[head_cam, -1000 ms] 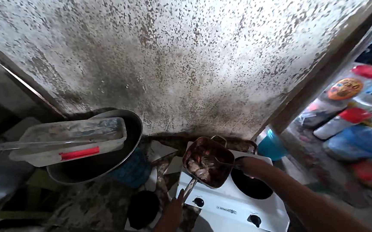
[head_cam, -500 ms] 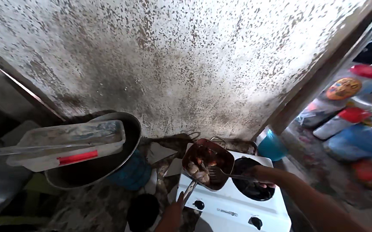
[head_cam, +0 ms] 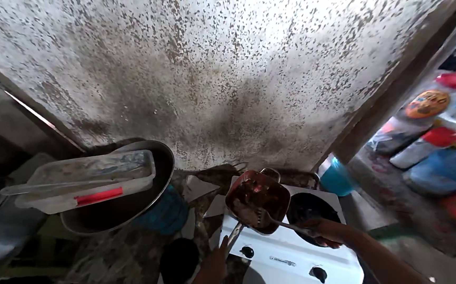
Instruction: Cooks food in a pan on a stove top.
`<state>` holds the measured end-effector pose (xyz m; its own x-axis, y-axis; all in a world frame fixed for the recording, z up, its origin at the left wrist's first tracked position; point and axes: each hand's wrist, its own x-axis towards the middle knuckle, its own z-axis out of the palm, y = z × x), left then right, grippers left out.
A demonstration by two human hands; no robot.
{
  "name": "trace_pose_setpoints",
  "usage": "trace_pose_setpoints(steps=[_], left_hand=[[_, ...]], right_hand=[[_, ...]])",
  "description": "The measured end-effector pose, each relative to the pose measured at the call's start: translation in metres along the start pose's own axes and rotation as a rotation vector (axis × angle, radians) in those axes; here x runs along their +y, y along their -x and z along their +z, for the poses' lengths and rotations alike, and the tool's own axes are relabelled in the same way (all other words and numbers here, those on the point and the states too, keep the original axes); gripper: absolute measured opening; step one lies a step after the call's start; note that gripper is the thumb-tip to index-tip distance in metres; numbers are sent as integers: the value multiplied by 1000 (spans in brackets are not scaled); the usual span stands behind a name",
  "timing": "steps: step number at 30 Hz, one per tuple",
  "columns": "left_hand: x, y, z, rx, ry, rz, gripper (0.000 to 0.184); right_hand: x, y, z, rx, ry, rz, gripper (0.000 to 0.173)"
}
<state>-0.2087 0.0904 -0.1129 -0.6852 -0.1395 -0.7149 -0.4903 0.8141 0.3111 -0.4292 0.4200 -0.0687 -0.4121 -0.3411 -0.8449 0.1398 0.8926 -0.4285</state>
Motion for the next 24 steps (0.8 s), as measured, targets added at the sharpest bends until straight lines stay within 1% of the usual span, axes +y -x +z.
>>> trace_pose_setpoints(steps=[2, 4, 5, 9, 13, 18, 21, 24], left_hand=[[1, 3, 0, 14, 9, 10, 93], [-1, 6, 0, 22, 21, 27, 93], [-1, 8, -1, 25, 29, 30, 92], [1, 9, -4, 16, 43, 6, 96], [-5, 4, -3, 15, 58, 31, 96], [-13, 6, -5, 13, 103, 63, 91], [-16, 8, -4, 5, 98, 59, 90], [-13, 9, -5, -1, 82, 47, 89]], right_hand=[[5, 9, 1, 72, 41, -5, 41], [3, 21, 5, 217, 171, -36, 38], [-3, 30, 7, 259, 247, -54, 39], [-21, 64, 28, 360, 526, -8, 49], [-19, 81, 43, 368, 593, -8, 58], [-19, 109, 38, 456, 593, -11, 58], [-26, 117, 37, 416, 624, -19, 56], [-44, 109, 53, 320, 676, 24, 65]])
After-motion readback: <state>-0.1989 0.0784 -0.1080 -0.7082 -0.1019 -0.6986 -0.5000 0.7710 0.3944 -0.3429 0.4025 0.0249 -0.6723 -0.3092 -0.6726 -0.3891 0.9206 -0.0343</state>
